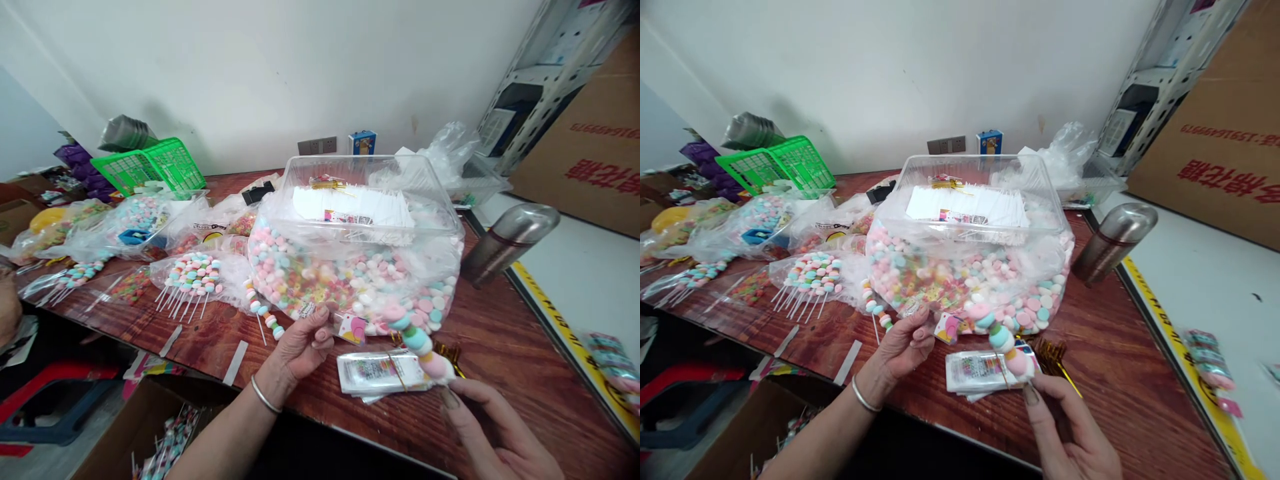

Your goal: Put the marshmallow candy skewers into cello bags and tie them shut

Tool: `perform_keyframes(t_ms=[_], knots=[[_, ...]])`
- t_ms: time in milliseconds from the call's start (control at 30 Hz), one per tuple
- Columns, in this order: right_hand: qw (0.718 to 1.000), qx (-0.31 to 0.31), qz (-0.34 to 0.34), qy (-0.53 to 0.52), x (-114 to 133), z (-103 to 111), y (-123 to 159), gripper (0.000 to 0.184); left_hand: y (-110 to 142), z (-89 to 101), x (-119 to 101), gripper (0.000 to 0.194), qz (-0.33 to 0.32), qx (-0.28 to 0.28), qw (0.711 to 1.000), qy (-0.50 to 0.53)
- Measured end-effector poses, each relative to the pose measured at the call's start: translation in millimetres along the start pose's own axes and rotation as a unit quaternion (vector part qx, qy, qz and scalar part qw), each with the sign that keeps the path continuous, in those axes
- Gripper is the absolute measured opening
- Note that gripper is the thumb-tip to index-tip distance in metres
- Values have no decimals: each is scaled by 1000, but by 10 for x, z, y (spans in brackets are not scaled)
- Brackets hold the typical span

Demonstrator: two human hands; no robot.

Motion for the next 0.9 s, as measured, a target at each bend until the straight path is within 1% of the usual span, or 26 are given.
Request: perform_keyframes(t_ms=[33, 100, 200, 300, 367, 433, 500, 567, 667, 767, 833, 900], knots=[[998, -6, -40, -39, -10, -46, 5, 23, 1, -16, 28, 19, 4, 4, 1000, -17], [986, -15, -108, -125, -13, -171, 15, 28, 5, -56, 97, 23, 10, 13, 999, -51], [966, -1, -169, -196, 14, -379, 13, 35, 15, -112, 201, 28, 6, 10, 995, -102], [956, 13, -201, -214, 31, -514, -2, 35, 25, -156, 285, 32, -14, -6, 988, -155], [956, 12, -200, -214, 39, -544, -9, 33, 25, -167, 338, 31, -26, -27, 984, -177], [960, 9, -189, -205, 51, -536, -13, 33, 12, -152, 380, 33, -40, -62, 982, -175], [970, 6, -175, -172, 79, -491, -13, 34, -16, -118, 412, 39, -42, -93, 983, -151], [983, 4, -146, -115, 130, -416, -10, 36, -51, -75, 428, 44, -24, -113, 987, -109], [997, -12, -73, -4, 212, -267, 17, 35, -91, -18, 399, 47, 5, -132, 991, -32], [995, -17, 22, 91, 250, -136, 82, 27, -99, -5, 331, 43, 16, -126, 992, 24], [989, 7, 76, 130, 241, -88, 137, 24, -93, -12, 292, 38, 18, -118, 992, 44], [980, 32, 114, 157, 220, -64, 184, 22, -84, -17, 271, 33, 22, -121, 991, 59]])
Point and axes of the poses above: each hand's wrist, its own y-axis away from the middle knuckle, its own z-axis out of the back of the hand, x = y × z, the point moved 3 cm from there along -y, towards the middle knuckle, and after that the axes turned 6 degrees about -y, right-handed, at the moved point
